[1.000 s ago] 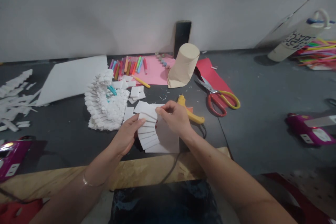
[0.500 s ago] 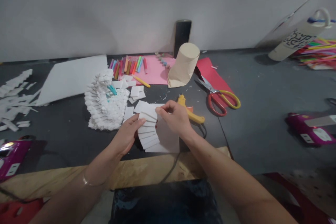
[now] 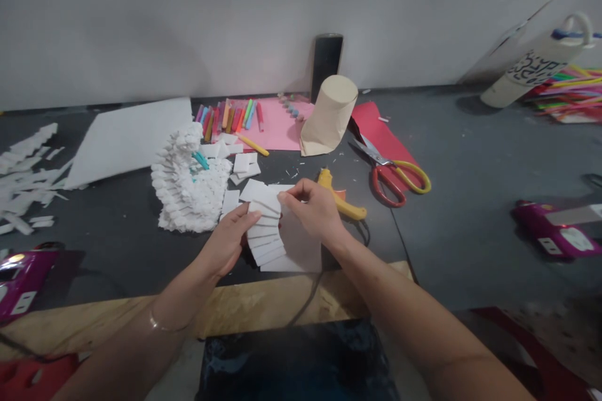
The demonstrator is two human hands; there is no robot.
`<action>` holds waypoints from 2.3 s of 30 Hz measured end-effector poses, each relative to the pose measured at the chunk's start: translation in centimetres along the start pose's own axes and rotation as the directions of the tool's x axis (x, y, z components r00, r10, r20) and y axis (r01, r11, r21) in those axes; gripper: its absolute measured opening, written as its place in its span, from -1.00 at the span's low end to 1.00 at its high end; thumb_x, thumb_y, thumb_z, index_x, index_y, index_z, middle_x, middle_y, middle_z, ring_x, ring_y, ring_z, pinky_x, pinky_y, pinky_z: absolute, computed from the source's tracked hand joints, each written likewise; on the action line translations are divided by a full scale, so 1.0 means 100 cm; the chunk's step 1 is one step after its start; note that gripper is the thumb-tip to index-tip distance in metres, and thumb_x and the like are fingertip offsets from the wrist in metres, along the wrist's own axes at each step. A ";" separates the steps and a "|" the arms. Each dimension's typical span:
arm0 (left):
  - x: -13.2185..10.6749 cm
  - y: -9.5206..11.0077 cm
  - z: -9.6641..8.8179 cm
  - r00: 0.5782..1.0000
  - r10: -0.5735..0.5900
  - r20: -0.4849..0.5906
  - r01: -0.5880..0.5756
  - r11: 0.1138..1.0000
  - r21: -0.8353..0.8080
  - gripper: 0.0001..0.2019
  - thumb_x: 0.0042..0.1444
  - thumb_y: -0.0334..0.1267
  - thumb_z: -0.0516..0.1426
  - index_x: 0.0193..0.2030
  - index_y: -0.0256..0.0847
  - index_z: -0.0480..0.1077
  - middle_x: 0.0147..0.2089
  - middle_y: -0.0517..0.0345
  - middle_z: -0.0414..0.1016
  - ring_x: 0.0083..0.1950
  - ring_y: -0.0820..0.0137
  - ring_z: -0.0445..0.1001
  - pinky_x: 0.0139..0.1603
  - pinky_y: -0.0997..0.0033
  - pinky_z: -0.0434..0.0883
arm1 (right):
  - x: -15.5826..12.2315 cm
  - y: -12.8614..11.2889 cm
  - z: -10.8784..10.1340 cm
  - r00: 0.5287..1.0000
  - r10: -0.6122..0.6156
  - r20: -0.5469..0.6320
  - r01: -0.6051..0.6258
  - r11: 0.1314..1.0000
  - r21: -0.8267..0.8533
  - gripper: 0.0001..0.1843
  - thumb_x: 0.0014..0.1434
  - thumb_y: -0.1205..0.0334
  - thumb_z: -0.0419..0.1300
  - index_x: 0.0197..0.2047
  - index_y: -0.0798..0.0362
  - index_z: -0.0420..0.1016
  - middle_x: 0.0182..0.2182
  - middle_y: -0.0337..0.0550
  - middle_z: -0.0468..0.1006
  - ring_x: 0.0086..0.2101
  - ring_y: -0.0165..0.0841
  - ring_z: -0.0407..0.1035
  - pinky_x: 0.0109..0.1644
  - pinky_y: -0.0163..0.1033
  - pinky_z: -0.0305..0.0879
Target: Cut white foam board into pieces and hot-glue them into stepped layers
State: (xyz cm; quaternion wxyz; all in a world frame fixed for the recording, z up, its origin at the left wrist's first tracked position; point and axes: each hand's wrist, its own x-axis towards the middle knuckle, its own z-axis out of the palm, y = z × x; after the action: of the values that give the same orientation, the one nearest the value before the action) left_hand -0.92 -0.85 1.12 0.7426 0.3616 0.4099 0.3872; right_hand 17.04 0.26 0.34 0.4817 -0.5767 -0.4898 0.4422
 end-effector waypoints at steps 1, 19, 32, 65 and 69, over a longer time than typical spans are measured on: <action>0.000 0.000 -0.001 1.000 0.001 0.003 -0.001 1.000 -0.001 -0.64 0.07 -0.14 0.26 -0.01 -0.24 0.51 -0.09 0.00 0.62 -0.10 0.21 0.56 -0.07 0.27 0.42 | 0.000 0.000 0.000 1.000 0.002 0.000 -0.002 1.000 0.001 -0.69 0.03 0.01 0.32 -0.49 0.02 0.34 -0.71 -0.39 0.29 -0.67 -0.52 0.11 -0.59 -0.35 0.03; 0.003 0.001 0.002 1.000 -0.019 -0.021 0.019 1.000 -0.018 -0.63 0.02 -0.12 0.28 -0.07 -0.29 0.49 -0.19 0.01 0.63 -0.16 0.22 0.56 -0.13 0.29 0.42 | 0.002 0.001 0.001 0.990 0.020 0.140 -0.048 0.980 0.195 -0.63 0.14 -0.11 0.22 -0.20 0.02 0.39 -0.55 -0.39 0.33 -0.64 -0.55 0.17 -0.68 -0.44 0.13; 0.005 -0.002 0.000 0.999 0.020 -0.031 -0.020 1.000 0.012 -0.67 0.05 -0.12 0.26 -0.10 -0.27 0.48 -0.23 0.06 0.62 -0.22 0.27 0.55 -0.18 0.35 0.40 | 0.003 0.002 0.000 0.982 0.023 0.187 -0.050 0.989 0.139 -0.70 0.10 0.00 0.29 -0.35 0.05 0.38 -0.62 -0.41 0.34 -0.71 -0.59 0.14 -0.67 -0.42 0.04; 0.006 -0.001 -0.003 0.998 -0.023 -0.064 0.023 1.000 -0.005 -0.62 0.01 -0.11 0.28 -0.06 -0.26 0.49 -0.18 -0.01 0.62 -0.13 0.17 0.56 -0.13 0.27 0.45 | 0.000 -0.002 0.000 0.983 0.026 0.179 -0.042 0.995 0.086 -0.59 0.18 -0.15 0.16 -0.16 0.04 0.40 -0.55 -0.32 0.41 -0.64 -0.51 0.20 -0.63 -0.37 0.13; 0.006 0.003 -0.002 0.994 -0.024 -0.108 0.021 0.999 -0.034 -0.62 -0.04 -0.12 0.30 -0.11 -0.28 0.47 -0.20 -0.04 0.62 -0.18 0.17 0.58 -0.17 0.26 0.47 | 0.004 -0.017 -0.029 0.992 -0.117 0.055 0.125 0.973 -0.195 -0.59 0.22 -0.09 0.12 -0.02 0.02 0.41 -0.41 -0.20 0.50 -0.48 -0.41 0.36 -0.43 -0.30 0.28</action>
State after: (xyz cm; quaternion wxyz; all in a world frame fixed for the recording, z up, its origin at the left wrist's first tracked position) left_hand -0.99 -0.17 1.13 0.7294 0.3231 0.4471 0.4045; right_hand 19.70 0.40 2.42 0.4373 -0.5812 -0.5758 0.3735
